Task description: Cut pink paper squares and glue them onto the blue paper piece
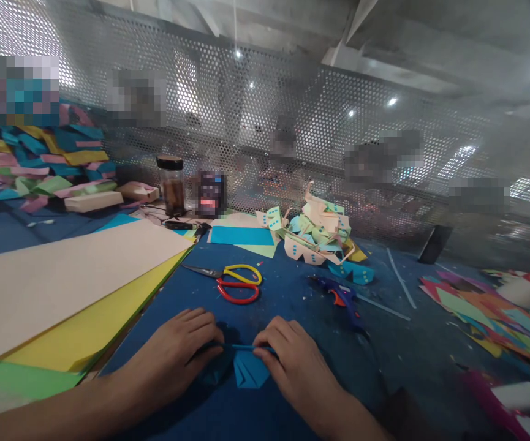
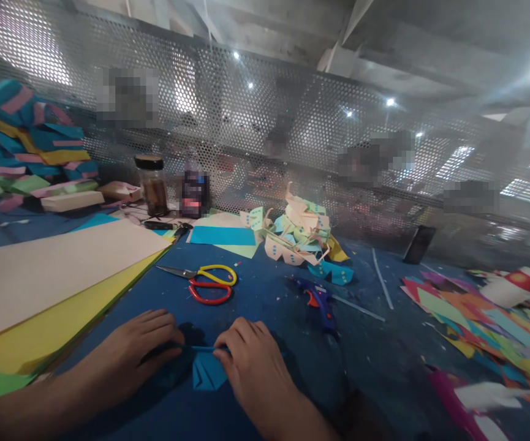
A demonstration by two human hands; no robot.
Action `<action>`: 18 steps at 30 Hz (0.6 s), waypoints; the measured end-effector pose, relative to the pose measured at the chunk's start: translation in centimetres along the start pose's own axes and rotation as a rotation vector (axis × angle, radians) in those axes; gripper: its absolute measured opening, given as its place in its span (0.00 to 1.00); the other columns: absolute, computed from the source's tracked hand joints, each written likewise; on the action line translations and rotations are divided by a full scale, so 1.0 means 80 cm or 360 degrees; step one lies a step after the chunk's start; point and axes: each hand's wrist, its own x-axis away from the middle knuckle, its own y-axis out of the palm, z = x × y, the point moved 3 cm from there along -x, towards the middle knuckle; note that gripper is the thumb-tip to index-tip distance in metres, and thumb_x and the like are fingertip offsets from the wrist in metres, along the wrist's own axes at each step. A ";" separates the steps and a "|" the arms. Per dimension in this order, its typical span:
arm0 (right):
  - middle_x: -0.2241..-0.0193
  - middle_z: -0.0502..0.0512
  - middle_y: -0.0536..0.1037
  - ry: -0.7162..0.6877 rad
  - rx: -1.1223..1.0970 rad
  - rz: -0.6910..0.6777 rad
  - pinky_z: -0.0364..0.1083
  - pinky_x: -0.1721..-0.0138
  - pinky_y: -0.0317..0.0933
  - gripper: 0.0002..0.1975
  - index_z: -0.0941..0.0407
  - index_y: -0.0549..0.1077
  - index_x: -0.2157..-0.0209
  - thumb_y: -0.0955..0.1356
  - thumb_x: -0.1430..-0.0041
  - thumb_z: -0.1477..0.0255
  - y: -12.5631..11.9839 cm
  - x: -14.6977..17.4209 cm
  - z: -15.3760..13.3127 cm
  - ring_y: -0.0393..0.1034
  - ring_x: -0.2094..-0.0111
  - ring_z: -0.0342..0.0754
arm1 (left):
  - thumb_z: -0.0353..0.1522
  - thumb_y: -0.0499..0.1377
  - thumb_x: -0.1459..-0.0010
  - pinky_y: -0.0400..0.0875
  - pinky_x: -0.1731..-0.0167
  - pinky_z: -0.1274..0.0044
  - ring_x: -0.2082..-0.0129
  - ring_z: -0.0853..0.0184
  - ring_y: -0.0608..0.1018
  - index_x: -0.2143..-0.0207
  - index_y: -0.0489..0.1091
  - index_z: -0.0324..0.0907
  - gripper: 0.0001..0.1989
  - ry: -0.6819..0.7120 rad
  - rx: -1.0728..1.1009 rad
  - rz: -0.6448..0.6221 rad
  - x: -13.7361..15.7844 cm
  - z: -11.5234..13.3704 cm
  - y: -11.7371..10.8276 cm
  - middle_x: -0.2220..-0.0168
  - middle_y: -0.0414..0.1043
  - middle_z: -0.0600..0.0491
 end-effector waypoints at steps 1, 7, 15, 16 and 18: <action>0.64 0.49 0.74 -0.0008 -0.0002 0.0002 0.47 0.61 0.57 0.02 0.54 0.70 0.63 0.67 0.36 0.76 0.000 -0.001 0.000 0.68 0.64 0.47 | 0.30 0.53 0.34 0.62 0.64 0.74 0.66 0.65 0.71 0.66 0.68 0.44 0.07 0.0004 -0.0001 -0.0004 0.000 0.000 0.000 0.68 0.71 0.55; 0.66 0.49 0.74 0.0003 -0.0005 0.0027 0.47 0.62 0.56 0.03 0.55 0.70 0.66 0.68 0.37 0.74 -0.001 -0.002 0.001 0.67 0.64 0.47 | 0.30 0.53 0.34 0.61 0.65 0.74 0.67 0.65 0.71 0.68 0.68 0.43 0.08 0.0008 -0.0001 -0.0008 -0.001 0.002 -0.002 0.70 0.71 0.55; 0.67 0.48 0.75 0.0035 0.0024 0.0074 0.46 0.63 0.56 0.05 0.54 0.70 0.68 0.68 0.37 0.72 -0.003 -0.001 0.002 0.67 0.66 0.46 | 0.31 0.53 0.34 0.60 0.67 0.75 0.69 0.65 0.70 0.70 0.67 0.43 0.10 0.0042 -0.0023 0.0056 -0.001 0.002 -0.003 0.71 0.70 0.55; 0.67 0.48 0.75 0.0038 0.0023 0.0077 0.46 0.63 0.56 0.05 0.54 0.70 0.68 0.68 0.37 0.72 -0.003 -0.001 0.003 0.67 0.66 0.46 | 0.31 0.53 0.34 0.60 0.67 0.75 0.69 0.65 0.70 0.70 0.67 0.43 0.10 0.0037 -0.0029 0.0056 -0.001 0.002 -0.003 0.71 0.70 0.55; 0.67 0.48 0.75 0.0050 0.0023 0.0089 0.46 0.63 0.56 0.05 0.54 0.69 0.68 0.69 0.37 0.71 -0.004 -0.001 0.005 0.67 0.65 0.46 | 0.31 0.53 0.34 0.60 0.67 0.75 0.69 0.65 0.70 0.70 0.67 0.43 0.10 0.0024 -0.0041 0.0055 0.000 0.000 -0.003 0.71 0.70 0.55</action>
